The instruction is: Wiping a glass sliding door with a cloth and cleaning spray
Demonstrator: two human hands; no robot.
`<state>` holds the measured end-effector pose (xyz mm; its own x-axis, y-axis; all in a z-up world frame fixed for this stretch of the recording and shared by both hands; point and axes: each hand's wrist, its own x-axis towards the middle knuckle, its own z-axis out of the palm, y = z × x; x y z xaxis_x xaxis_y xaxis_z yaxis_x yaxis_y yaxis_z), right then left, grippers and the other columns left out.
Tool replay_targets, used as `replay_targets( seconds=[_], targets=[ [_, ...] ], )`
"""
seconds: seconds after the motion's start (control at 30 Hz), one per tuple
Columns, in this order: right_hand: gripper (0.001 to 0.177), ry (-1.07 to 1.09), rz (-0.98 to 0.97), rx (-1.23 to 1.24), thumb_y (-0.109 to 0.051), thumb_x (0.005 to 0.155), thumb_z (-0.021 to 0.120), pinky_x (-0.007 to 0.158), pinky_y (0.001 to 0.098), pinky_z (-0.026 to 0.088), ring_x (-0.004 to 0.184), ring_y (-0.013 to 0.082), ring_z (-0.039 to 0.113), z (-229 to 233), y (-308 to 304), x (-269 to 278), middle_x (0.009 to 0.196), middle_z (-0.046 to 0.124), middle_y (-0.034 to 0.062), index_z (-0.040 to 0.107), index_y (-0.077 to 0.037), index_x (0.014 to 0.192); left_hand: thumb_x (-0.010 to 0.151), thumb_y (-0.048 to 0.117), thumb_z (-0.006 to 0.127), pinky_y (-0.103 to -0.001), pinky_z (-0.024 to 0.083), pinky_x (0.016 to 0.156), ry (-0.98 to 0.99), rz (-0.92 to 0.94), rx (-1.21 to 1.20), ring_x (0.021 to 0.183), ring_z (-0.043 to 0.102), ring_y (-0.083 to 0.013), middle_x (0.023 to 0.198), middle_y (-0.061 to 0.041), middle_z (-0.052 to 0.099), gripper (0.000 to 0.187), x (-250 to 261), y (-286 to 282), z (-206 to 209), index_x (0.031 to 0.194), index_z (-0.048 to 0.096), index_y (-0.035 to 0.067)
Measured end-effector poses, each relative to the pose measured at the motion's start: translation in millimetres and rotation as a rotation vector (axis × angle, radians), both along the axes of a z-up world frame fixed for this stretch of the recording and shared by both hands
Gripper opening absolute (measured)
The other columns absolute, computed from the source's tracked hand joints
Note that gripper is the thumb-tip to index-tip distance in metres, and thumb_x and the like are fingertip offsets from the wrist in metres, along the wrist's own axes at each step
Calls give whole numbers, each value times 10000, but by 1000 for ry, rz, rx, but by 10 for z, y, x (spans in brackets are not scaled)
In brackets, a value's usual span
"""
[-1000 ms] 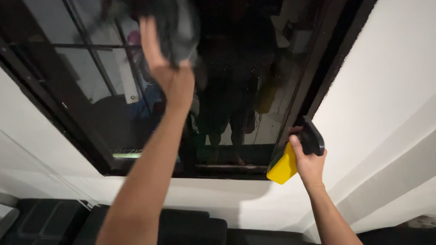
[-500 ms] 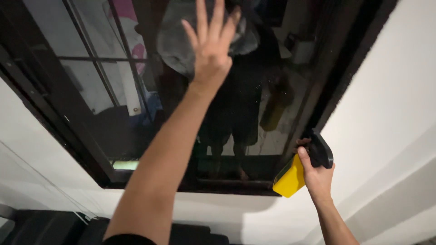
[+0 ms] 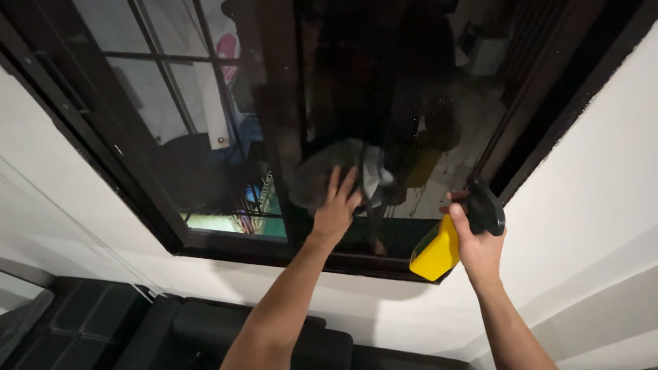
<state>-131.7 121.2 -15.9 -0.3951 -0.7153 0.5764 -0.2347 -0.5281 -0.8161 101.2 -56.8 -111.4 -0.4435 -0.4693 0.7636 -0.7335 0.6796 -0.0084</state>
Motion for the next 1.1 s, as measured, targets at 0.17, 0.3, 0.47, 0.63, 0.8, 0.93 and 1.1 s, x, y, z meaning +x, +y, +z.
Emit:
replay_targets(
  seconds=[0.17,0.3,0.47,0.63,0.8,0.93,1.1],
  targets=[
    [300,146,-89,59,-147,1027,684,900,328,582,987,193,751,46,-105,-75,1144,763,107,662,33,1266,806,-167,569,-336,623,691,-30,11,46,1609,156,-393,1709,-6,251,724,12,26,167,1378,580,277],
    [374,105,-59,30,-164,1007,686,875,319,580,951,183,732,273,-122,-91,1115,749,85,620,8,1332,795,-215,557,-298,607,523,-100,93,76,1542,118,-453,1671,-83,182,845,-104,158,1063,1497,545,254],
    [264,202,-135,-14,-182,1051,695,922,329,559,987,169,715,432,-173,-240,1125,761,83,673,3,1239,807,-64,713,-747,391,1177,135,28,-422,1583,112,-401,1682,-83,223,755,-299,64,2349,1458,564,289],
    [289,210,-191,-39,-171,1041,700,932,328,552,1027,167,698,478,-228,-372,1146,750,84,652,4,1266,837,-13,724,-734,257,1255,227,5,-410,1541,214,-363,1577,-70,372,737,-546,-294,3395,1502,543,247],
    [462,113,-154,-70,-139,1023,667,906,303,553,993,156,692,461,-177,-276,1143,735,84,547,-12,1451,794,-30,694,-749,251,1241,260,10,-429,1482,298,-362,1464,-19,417,740,-712,-202,3142,1472,549,228],
    [485,15,-106,-40,-130,1012,658,873,295,563,944,156,697,333,-127,-270,1127,735,80,527,-16,1465,865,-52,693,-683,148,1234,-414,307,-634,1568,136,-377,1706,-41,179,815,-732,256,2379,1575,408,229],
    [313,86,-146,-132,-112,1060,671,983,306,535,1099,169,692,91,-9,-413,1184,736,109,610,33,1329,865,29,590,-667,231,1220,-401,-60,-293,1578,156,-344,1725,-25,159,751,-634,197,806,1577,442,217]
  ],
)
